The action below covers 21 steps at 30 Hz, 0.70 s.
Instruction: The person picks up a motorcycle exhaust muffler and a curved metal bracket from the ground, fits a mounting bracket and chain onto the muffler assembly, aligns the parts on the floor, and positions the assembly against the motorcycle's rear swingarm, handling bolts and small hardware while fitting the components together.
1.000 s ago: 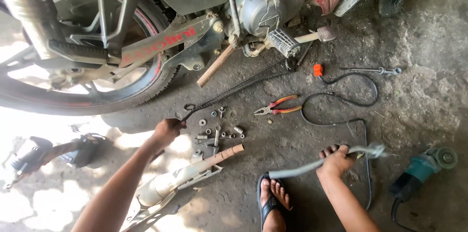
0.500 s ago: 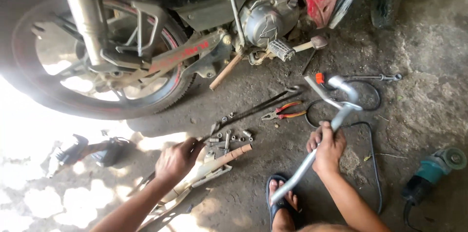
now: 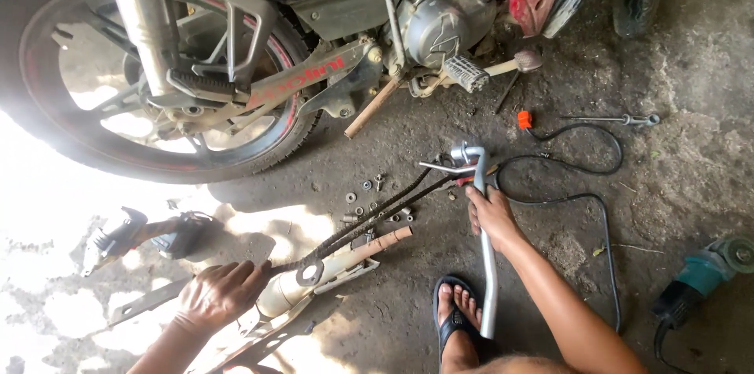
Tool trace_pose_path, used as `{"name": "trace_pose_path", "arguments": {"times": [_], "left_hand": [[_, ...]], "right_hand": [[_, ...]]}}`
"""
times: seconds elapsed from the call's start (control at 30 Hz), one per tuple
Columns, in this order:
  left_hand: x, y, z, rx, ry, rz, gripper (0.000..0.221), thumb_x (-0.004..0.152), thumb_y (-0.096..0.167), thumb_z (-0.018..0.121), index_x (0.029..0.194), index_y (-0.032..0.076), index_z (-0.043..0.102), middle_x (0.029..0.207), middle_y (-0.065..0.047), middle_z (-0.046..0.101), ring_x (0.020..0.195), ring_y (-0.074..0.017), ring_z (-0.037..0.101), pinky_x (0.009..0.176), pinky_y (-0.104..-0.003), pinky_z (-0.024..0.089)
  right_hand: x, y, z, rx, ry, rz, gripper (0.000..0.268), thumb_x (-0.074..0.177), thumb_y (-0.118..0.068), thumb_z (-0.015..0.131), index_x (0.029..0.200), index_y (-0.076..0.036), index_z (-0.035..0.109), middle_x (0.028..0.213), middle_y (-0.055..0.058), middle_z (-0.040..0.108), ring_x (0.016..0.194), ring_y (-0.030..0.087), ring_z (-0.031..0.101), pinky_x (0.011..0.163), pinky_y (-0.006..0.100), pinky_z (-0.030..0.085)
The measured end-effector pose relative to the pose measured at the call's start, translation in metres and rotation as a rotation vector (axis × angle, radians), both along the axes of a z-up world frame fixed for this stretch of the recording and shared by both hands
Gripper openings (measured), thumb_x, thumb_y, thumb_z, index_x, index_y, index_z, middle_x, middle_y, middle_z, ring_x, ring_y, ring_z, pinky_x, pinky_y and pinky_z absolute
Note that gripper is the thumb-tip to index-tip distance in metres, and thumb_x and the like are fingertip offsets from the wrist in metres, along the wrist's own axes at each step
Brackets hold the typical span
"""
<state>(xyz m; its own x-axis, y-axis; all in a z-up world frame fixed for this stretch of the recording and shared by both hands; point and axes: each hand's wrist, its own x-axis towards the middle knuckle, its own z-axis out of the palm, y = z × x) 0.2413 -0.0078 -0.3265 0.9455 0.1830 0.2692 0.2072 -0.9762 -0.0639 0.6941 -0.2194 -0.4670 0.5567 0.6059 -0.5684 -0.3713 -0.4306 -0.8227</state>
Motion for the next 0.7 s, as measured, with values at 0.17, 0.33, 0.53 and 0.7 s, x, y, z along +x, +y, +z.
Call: {"name": "trace_pose_path", "arguments": {"times": [0.17,0.33,0.53,0.7], "left_hand": [[-0.009,0.003,-0.012,-0.041,0.036,-0.028,0.027,0.086,0.019,0.075,0.107,0.003,0.069,0.065,-0.002,0.062,0.048,-0.0132,0.063,0.037,-0.031,0.050],[-0.009,0.002,-0.011,-0.067,0.018,-0.016,0.027,0.085,0.017,0.073,0.107,0.003,0.068,0.069,-0.004,0.063,0.052,-0.0162,0.065,0.043,-0.032,0.053],[-0.014,0.003,-0.012,-0.094,0.058,-0.022,0.028,0.086,0.017,0.073,0.109,0.003,0.067,0.070,-0.003,0.064,0.056,-0.0156,0.067,0.046,-0.032,0.055],[-0.021,0.002,-0.020,-0.091,0.095,-0.103,0.031,0.083,0.012,0.071,0.112,0.001,0.065,0.074,-0.004,0.065,0.060,-0.0161,0.067,0.047,-0.031,0.054]], "right_hand": [[-0.025,0.023,0.009,-0.245,-0.073,0.010,0.024,0.104,-0.029,0.056,0.091,-0.008,0.053,0.061,0.000,0.052,0.044,0.012,0.047,0.038,0.029,0.042],[-0.037,0.032,-0.005,-0.102,0.070,-0.045,0.021,0.102,-0.027,0.056,0.091,-0.011,0.046,0.060,0.000,0.045,0.045,0.012,0.044,0.036,0.028,0.037],[-0.063,0.041,-0.003,-0.135,0.168,-0.152,0.027,0.105,-0.030,0.056,0.089,-0.011,0.046,0.062,0.001,0.049,0.047,0.013,0.046,0.040,0.030,0.040],[-0.061,0.049,-0.021,0.038,0.344,-0.298,0.026,0.103,-0.029,0.058,0.089,-0.013,0.042,0.063,-0.001,0.042,0.049,0.013,0.043,0.043,0.032,0.036]]}}
